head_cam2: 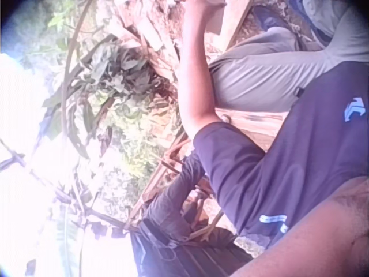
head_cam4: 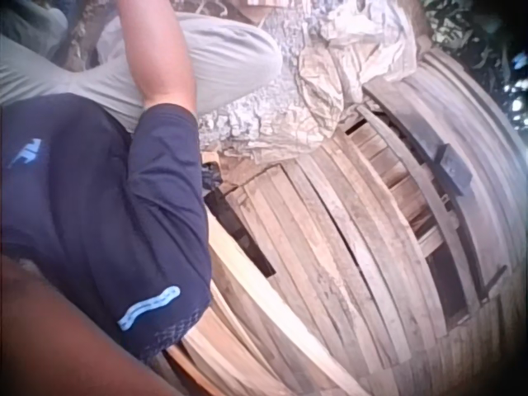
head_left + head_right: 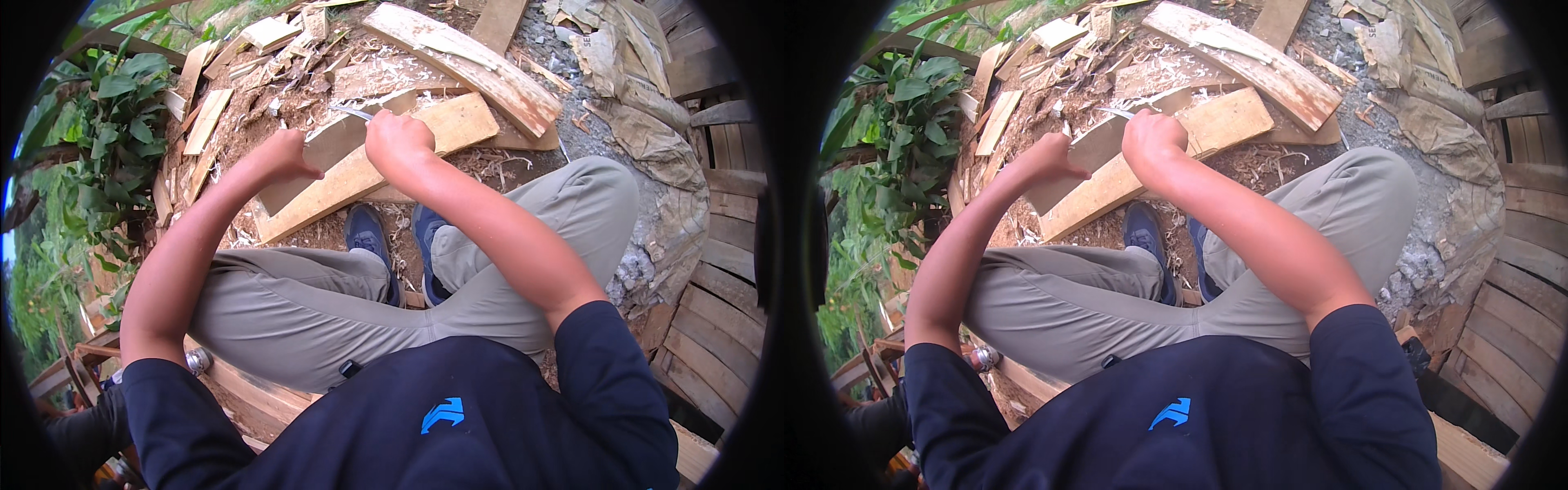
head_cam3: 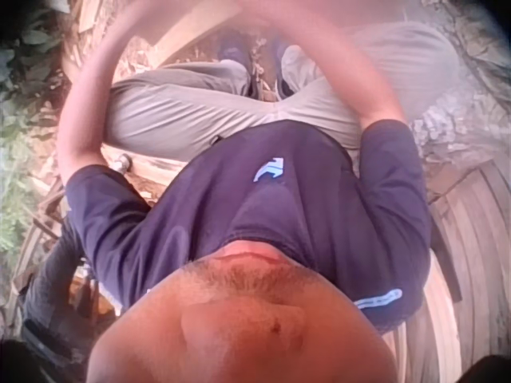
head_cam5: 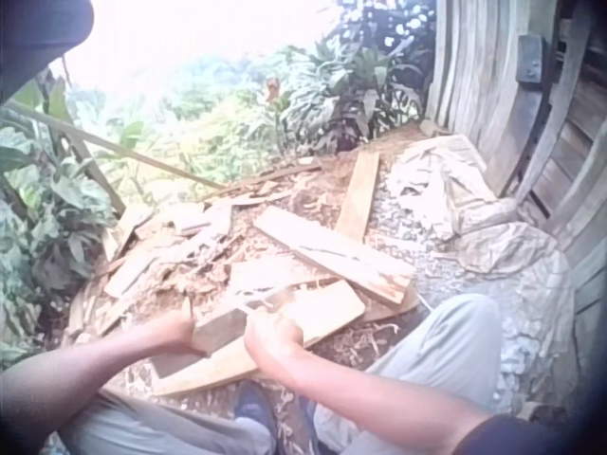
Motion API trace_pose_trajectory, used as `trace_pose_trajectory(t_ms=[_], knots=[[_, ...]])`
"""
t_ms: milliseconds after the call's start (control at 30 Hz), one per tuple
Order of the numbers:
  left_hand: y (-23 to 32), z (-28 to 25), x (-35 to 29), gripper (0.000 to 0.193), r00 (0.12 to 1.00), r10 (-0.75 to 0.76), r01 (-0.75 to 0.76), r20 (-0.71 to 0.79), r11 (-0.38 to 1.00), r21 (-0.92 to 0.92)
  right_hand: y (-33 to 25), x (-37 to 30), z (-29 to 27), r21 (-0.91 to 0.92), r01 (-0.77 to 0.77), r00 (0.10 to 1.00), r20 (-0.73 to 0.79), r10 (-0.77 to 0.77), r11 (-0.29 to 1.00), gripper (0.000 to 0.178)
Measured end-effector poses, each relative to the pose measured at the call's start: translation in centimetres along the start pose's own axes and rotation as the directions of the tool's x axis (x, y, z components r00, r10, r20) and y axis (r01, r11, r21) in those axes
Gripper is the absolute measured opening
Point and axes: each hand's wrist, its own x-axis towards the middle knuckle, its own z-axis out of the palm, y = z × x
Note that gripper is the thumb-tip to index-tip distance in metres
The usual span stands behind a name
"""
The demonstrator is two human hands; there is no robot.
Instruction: The person sits cross-legged on the ground and uses a knife to shave thin strips from a piece of wood. They hold the wood with their left hand and carefully carve along its length, occasionally adjusting their grip to work on different sections.
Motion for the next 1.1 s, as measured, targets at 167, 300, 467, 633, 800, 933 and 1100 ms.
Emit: trace_pose_trajectory(t_ms=[167, 300, 467, 633, 800, 933, 1100], knots=[[3.2, -0.4, -1.3, 0.049, 0.999, 0.037, -0.037, 0.001, 0.999, 0.016, 2.1, -1.2, -2.8, 0.021, 0.058, 0.993, 0.102, -0.06, 0.998, 0.039], [3.0, -0.3, -1.2, 0.039, 0.998, 0.057, -0.057, -0.033, 0.998, 0.004, 3.1, -1.5, -2.7, 0.054, 0.107, 0.993, 0.05, -0.11, 0.993, 0.04], [3.3, -0.3, -1.4, 0.04, 1.0, -0.017, 0.017, 0.007, 0.998, -0.057, 2.2, -1.7, -1.0, 0.075, 0.022, 0.999, 0.036, -0.025, 0.997, 0.039], [2.4, -0.2, -0.9, 0.051, 0.998, 0.016, -0.013, 0.056, 0.999, -0.052, 3.1, -0.8, -1.7, 0.051, 0.078, 0.991, 0.101, -0.083, 0.996, 0.04], [1.8, -0.4, -1.9, 0.048, 0.99, 0.034, -0.038, 0.139, 0.999, 0.022, 4.4, 0.1, -2.4, 0.15, 0.08, 0.94, 0.317, -0.125, 0.985, 0.046], [2.6, -1.1, -2.9, 0.046, 0.972, 0.012, -0.036, 0.236, 0.995, 0.096, 4.5, -0.2, -2.6, 0.171, 0.094, 0.924, 0.352, -0.15, 0.981, 0.045], [4.2, -0.2, -3.9, 0.038, 0.97, -0.034, 0.018, 0.241, 0.997, 0.071, 4.9, -0.9, -4.2, 0.127, 0.089, 0.91, 0.393, -0.133, 0.988, 0.043]])
